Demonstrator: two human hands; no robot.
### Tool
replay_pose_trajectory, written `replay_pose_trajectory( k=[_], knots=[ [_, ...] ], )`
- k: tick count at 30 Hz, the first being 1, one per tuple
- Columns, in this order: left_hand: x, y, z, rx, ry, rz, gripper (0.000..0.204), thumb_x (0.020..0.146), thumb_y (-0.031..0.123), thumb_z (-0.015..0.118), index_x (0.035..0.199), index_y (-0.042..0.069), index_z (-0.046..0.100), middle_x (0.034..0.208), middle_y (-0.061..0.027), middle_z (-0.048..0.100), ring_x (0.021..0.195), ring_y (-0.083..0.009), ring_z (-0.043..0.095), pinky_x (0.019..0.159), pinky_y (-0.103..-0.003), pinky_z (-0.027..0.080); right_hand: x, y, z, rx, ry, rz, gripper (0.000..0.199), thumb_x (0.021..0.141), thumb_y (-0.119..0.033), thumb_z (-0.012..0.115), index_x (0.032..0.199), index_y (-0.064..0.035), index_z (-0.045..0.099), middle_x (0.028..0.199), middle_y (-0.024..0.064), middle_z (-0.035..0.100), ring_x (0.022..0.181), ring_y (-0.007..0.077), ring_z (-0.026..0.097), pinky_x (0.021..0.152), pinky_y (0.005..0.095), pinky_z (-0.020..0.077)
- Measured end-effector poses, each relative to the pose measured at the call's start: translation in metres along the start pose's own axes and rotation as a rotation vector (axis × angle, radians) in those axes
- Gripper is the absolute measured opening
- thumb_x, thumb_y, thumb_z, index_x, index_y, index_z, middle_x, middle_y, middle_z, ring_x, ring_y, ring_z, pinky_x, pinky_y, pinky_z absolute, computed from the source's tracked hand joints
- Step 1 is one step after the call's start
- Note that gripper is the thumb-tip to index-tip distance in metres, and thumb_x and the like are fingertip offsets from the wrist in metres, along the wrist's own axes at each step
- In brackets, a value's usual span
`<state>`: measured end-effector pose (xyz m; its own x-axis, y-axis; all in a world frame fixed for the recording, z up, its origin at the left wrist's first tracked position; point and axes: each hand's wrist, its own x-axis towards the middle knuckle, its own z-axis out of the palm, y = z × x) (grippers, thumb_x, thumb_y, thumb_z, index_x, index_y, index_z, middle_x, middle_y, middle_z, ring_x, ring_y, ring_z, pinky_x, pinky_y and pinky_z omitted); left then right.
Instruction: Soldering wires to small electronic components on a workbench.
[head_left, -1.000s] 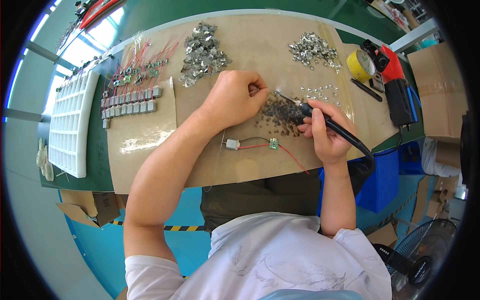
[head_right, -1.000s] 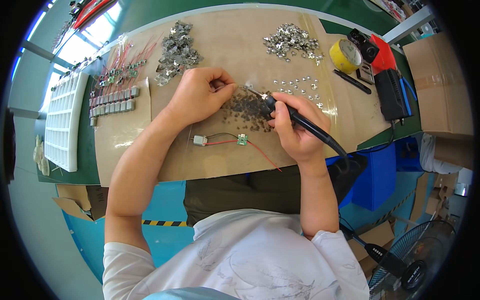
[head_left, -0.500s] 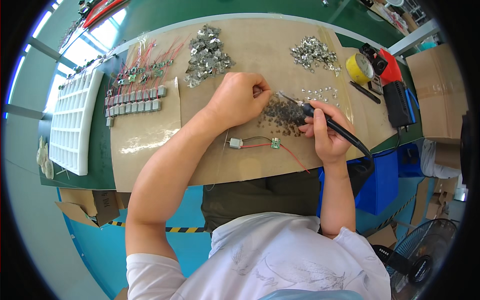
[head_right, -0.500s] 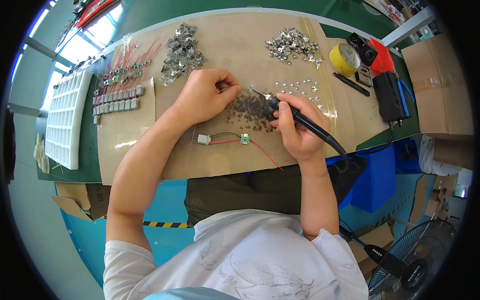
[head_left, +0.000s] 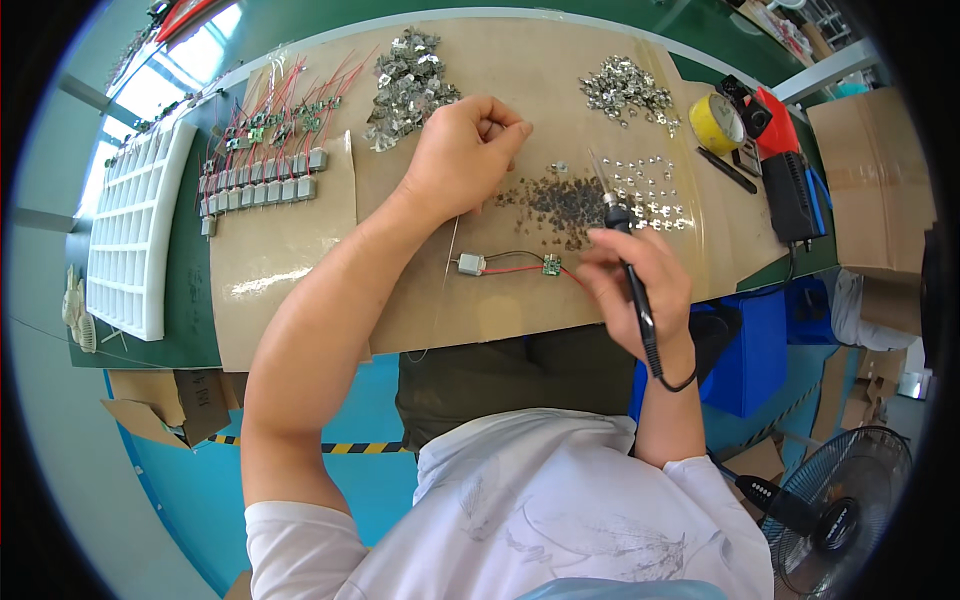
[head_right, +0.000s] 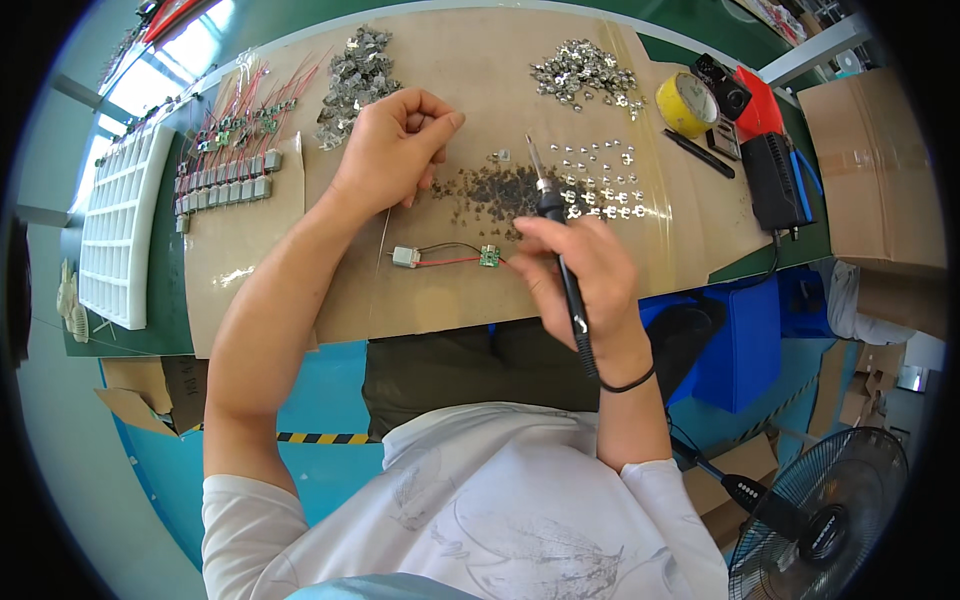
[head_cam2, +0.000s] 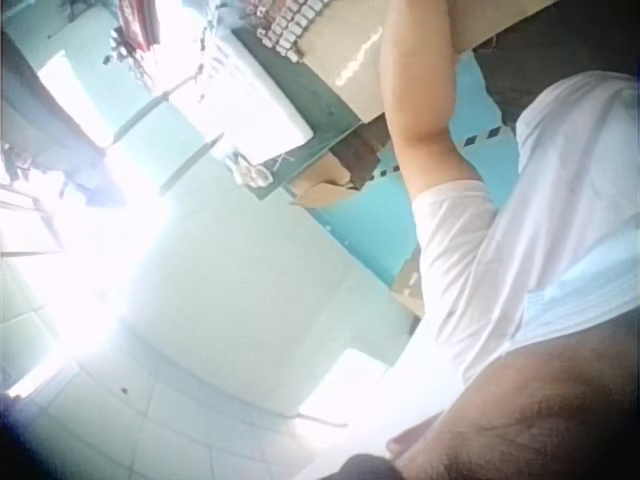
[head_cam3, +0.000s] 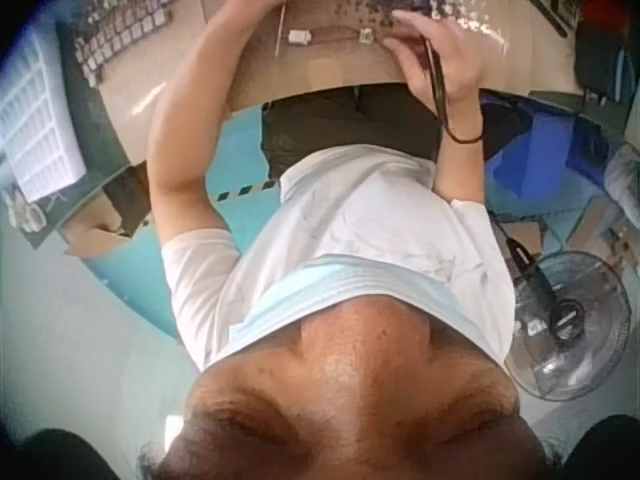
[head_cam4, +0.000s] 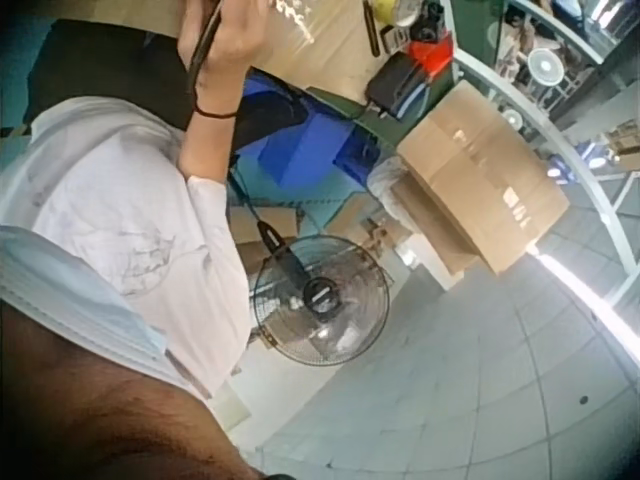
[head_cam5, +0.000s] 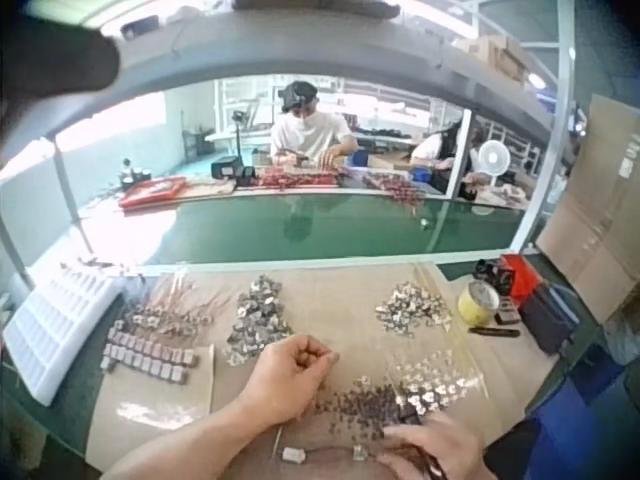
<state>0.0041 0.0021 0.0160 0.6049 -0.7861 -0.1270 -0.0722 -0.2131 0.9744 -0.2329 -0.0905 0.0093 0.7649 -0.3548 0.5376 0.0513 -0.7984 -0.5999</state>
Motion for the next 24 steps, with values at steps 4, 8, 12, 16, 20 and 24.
replay_pose_trajectory(
  k=[4,8,12,16,20,24],
  knots=[
    [-0.003,0.006,0.0,-0.111,0.016,-0.056,0.025,0.106,0.021,0.066,0.121,0.002,0.069,0.073,-0.0022,0.064,0.044,-0.0064,0.051,0.035,-0.024,0.033,-0.001,-0.007,0.003,-0.046,-0.064,-0.075,0.051,0.072,0.01,0.086,0.118,-0.0059,0.07,0.087,0.0086,0.071,0.079,0.0279,0.064,0.07,0.0375,0.0535],
    [-0.002,-0.001,-0.007,-0.163,-0.064,0.047,0.027,0.108,0.02,0.059,0.122,0.001,0.071,0.077,-0.0029,0.067,0.049,-0.0065,0.052,0.043,-0.023,0.037,-0.003,-0.007,0.008,-0.072,-0.032,-0.108,0.052,0.072,0.012,0.084,0.119,-0.0046,0.069,0.087,0.0082,0.07,0.076,0.0276,0.063,0.069,0.038,0.0533],
    [0.002,-0.004,-0.015,-0.046,-0.389,0.053,0.03,0.095,0.002,0.054,0.111,-0.003,0.078,0.089,-0.0076,0.075,0.063,-0.0075,0.061,0.055,-0.025,0.047,-0.002,-0.003,0.011,-0.058,-0.002,-0.084,0.055,0.073,0.015,0.08,0.124,-0.0031,0.066,0.086,0.008,0.069,0.075,0.0263,0.062,0.067,0.0368,0.0527],
    [-0.006,-0.002,-0.011,0.02,-0.57,0.181,0.024,0.091,0.006,0.077,0.114,-0.003,0.08,0.095,-0.0081,0.079,0.085,-0.0119,0.073,0.078,-0.028,0.058,0.007,0.001,0.016,-0.037,0.1,-0.113,0.057,0.075,0.016,0.078,0.127,-0.003,0.065,0.086,0.009,0.07,0.074,0.0265,0.065,0.066,0.0366,0.0545],
    [-0.008,-0.002,-0.013,0.109,-0.615,0.238,0.025,0.089,0.011,0.087,0.11,0.0,0.082,0.091,-0.0069,0.079,0.078,-0.0091,0.069,0.071,-0.028,0.056,0.017,0.006,0.025,0.089,0.111,-0.099,0.054,0.081,0.014,0.078,0.129,-0.0032,0.064,0.089,0.0103,0.071,0.078,0.0242,0.071,0.067,0.0335,0.0585],
    [-0.001,-0.008,-0.015,0.144,-0.579,0.213,0.026,0.09,0.011,0.086,0.113,0.001,0.082,0.085,-0.0041,0.077,0.072,-0.0057,0.064,0.064,-0.026,0.051,0.025,0.012,0.028,0.022,0.113,-0.144,0.053,0.082,0.014,0.079,0.129,-0.0044,0.065,0.09,0.0103,0.071,0.078,0.024,0.071,0.068,0.0335,0.0587]
  ],
)
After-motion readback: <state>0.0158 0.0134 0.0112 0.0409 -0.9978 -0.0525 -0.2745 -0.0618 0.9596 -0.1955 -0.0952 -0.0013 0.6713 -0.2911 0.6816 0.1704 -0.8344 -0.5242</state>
